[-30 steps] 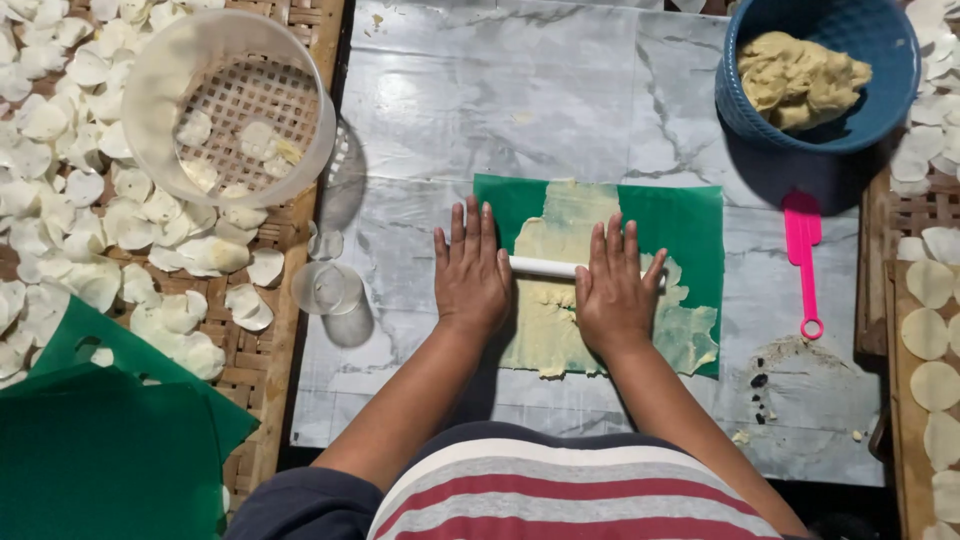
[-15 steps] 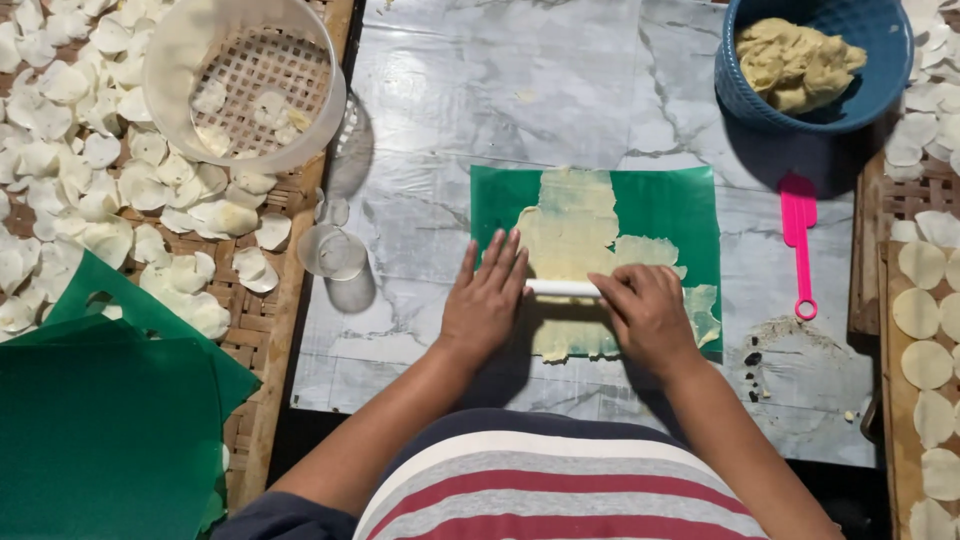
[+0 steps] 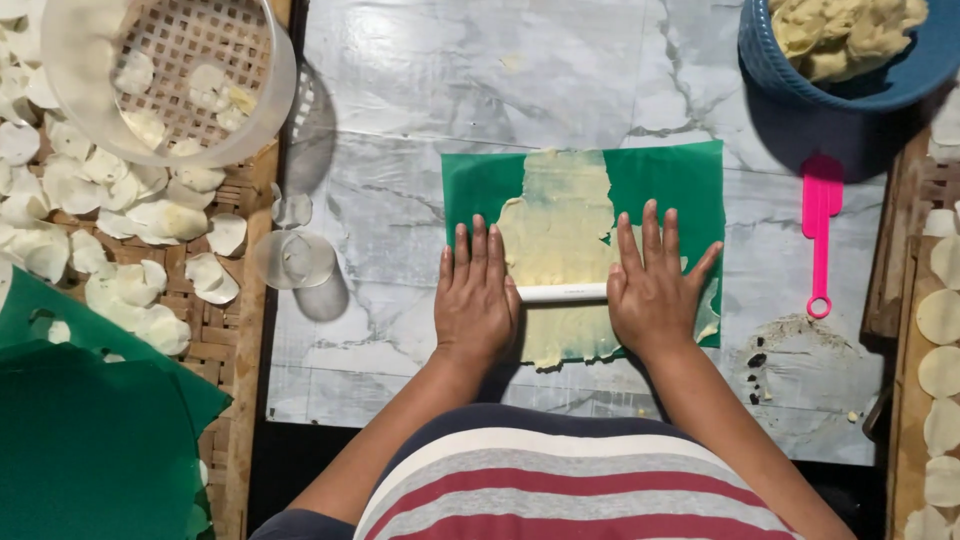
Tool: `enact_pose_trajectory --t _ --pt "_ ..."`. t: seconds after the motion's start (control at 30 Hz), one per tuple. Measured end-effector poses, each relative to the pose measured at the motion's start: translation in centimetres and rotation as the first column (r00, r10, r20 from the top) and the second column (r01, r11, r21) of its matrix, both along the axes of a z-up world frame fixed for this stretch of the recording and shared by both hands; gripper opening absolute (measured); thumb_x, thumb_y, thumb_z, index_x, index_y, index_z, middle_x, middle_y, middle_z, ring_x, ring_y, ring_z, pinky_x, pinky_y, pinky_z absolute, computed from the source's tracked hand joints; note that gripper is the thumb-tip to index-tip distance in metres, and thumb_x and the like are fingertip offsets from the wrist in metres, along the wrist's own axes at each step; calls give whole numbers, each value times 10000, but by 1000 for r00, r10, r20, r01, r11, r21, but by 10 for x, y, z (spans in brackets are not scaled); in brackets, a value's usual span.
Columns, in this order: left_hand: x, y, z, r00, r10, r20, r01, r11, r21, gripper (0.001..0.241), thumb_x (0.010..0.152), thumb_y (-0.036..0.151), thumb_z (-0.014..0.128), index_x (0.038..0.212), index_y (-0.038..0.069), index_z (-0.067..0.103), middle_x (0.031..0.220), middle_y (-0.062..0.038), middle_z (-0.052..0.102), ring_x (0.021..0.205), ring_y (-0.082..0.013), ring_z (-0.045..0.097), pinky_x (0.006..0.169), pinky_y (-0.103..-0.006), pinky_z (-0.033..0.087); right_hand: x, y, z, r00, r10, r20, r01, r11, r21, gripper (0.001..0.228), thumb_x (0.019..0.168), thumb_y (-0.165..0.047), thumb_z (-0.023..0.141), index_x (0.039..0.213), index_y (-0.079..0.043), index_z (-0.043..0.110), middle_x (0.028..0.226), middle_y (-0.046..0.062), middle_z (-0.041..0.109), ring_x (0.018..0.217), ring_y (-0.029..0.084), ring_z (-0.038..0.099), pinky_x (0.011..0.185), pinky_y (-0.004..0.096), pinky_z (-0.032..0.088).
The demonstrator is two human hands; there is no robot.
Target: Rolling out dough into a thin sheet using a small rolling pin on a plastic mat
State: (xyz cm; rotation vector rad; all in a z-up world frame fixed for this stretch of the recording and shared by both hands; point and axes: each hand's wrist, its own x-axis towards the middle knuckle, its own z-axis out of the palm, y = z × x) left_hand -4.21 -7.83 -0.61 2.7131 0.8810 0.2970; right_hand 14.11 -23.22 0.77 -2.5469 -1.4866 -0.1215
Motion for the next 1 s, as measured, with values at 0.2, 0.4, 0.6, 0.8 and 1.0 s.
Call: enact_pose_trajectory --t 0.2,0.4,0.6,0.8,1.0 --pt "25 26 15 988 29 -150 -47 992 -118 693 1001 280 346 1643 64 198 1726 -163 122 1590 -367 97 1261 -566 53 24 32 1 989 -83 -126 64 988 -143 681 984 -248 407 1649 -185 274 1729 176 150 1582 400 132 1096 859 -17" --pt "48 58 27 955 0 -296 -86 957 -279 687 1060 358 285 1661 106 67 1734 -140 -38 1593 -344 -75 1239 -632 -48 42 63 6 973 -118 -197 75 974 -215 717 987 -261 411 1666 -210 183 1736 160 37 1597 358 36 1139 822 -35" --pt "70 81 25 966 16 -259 -95 950 -298 672 1093 382 239 1664 99 27 1731 -143 -78 1599 -332 -85 1257 -615 -64 58 86 9 966 -169 -197 123 967 -222 721 999 -270 369 1673 -145 144 1733 138 -22 1604 300 -27 1173 794 -76" --pt "57 74 24 998 54 -11 -54 997 -49 671 1125 417 258 1665 54 93 1737 -178 21 1616 -331 16 1290 -568 -4 50 61 8 999 23 36 -32 962 270 546 1107 -275 407 1579 -3 446 1672 218 303 1547 378 227 1050 833 -70" --pt "24 44 6 999 45 9 -45 999 18 654 1090 364 320 1659 85 160 1733 -153 114 1605 -310 97 1283 -524 50 15 26 -11 996 89 -26 -85 988 131 570 1073 -334 433 1567 -50 452 1687 181 329 1552 355 273 1084 847 -32"
